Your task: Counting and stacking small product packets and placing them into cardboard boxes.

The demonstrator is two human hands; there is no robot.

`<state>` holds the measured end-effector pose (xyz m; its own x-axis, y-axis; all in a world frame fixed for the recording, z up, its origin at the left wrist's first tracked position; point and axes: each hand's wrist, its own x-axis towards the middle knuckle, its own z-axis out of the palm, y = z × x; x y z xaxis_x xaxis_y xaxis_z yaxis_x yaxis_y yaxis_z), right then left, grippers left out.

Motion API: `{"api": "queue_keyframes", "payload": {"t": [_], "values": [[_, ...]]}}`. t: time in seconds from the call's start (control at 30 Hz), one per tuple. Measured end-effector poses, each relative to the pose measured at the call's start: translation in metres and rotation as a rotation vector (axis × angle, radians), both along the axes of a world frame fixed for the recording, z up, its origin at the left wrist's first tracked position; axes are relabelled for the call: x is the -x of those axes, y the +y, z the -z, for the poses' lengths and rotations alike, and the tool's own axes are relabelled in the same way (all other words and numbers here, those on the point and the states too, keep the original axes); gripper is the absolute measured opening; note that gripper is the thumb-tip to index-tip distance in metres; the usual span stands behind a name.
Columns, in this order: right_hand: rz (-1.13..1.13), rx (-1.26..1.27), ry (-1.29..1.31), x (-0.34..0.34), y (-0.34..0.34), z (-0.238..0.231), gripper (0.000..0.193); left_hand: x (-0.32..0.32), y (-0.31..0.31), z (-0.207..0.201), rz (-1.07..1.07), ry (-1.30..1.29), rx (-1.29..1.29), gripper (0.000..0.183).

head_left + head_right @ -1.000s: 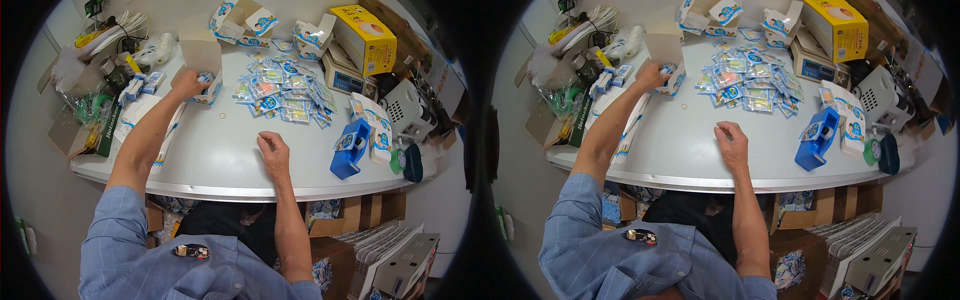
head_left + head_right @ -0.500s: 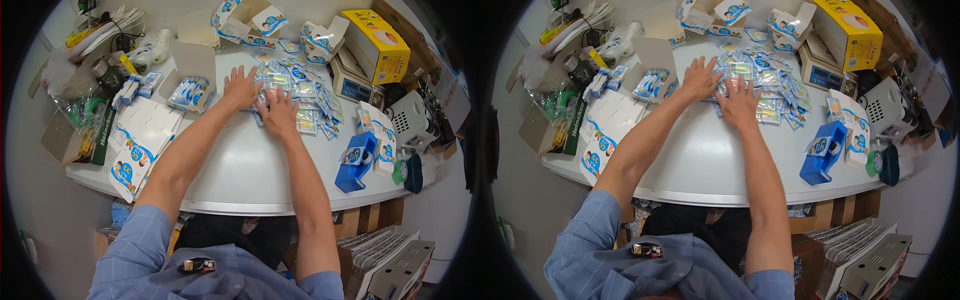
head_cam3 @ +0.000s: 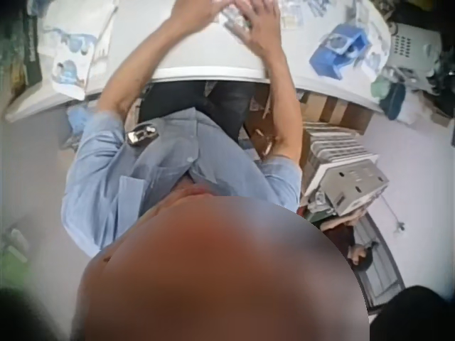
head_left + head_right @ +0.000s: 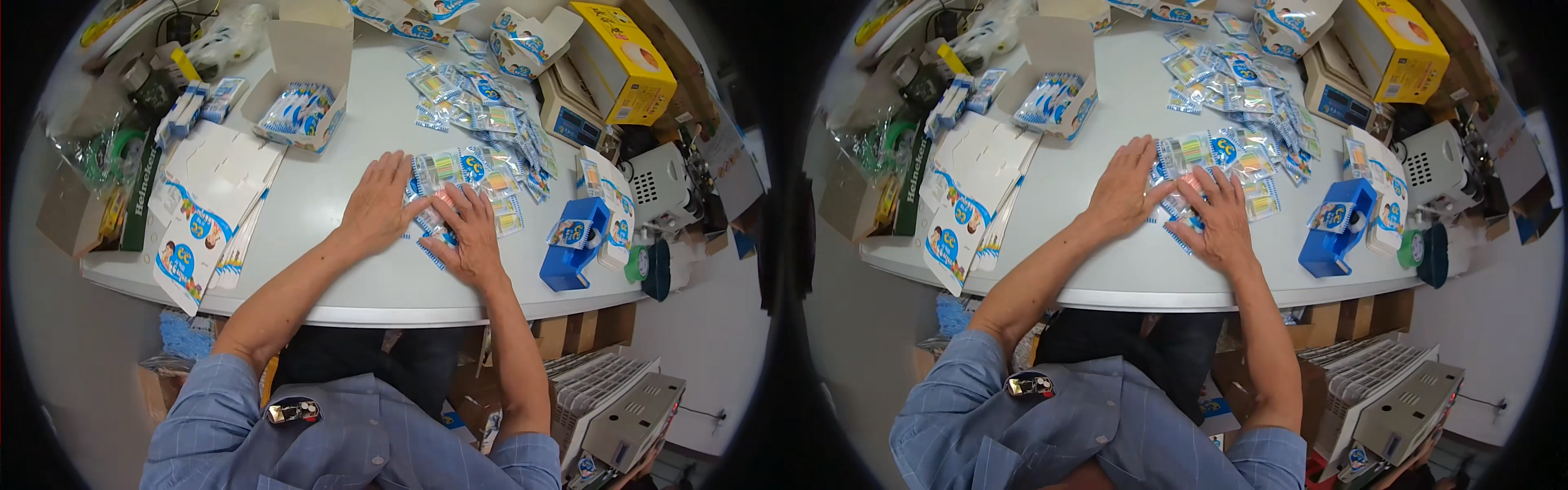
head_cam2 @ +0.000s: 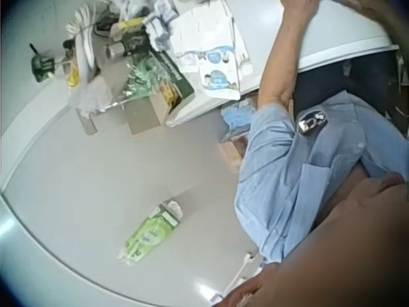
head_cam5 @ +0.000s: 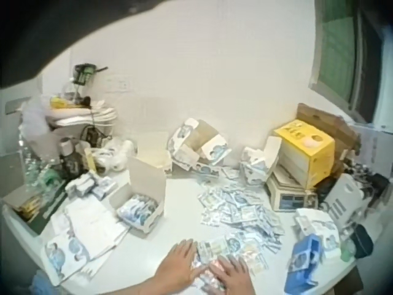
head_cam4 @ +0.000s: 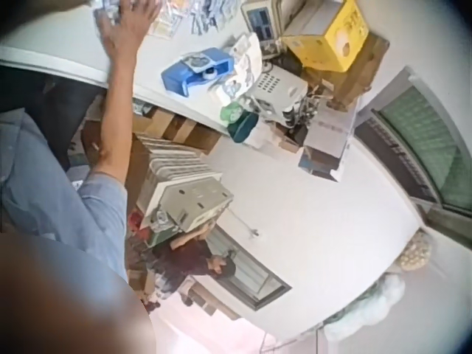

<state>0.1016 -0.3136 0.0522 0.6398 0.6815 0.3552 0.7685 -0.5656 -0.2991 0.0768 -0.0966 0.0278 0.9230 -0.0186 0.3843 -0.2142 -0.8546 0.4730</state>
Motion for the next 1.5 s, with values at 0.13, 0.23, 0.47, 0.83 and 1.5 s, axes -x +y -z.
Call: {"api": "queue_keyframes", "payload": {"t": [0.13,0.23,0.47,0.83,1.5], "values": [[0.022,-0.257,0.167,-0.011,-0.002,-0.013,0.058,0.014,0.01,-0.023,-0.118,-0.048,0.05,0.062],[0.013,-0.099,-0.071,-0.035,0.011,-0.051,0.068,0.025,0.011,-0.058,-0.195,0.357,-0.09,0.06],[0.004,0.335,0.476,-0.098,0.038,-0.043,0.081,-0.007,0.007,-0.048,-0.281,0.462,0.09,0.069],[0.037,-0.107,0.244,-0.079,0.015,-0.073,0.023,-0.012,0.024,-0.022,-0.365,0.406,0.476,0.045],[0.255,-1.082,0.582,-0.05,-0.01,0.0,0.026,-0.021,0.058,-0.041,-0.324,-0.016,0.514,0.036]]}}
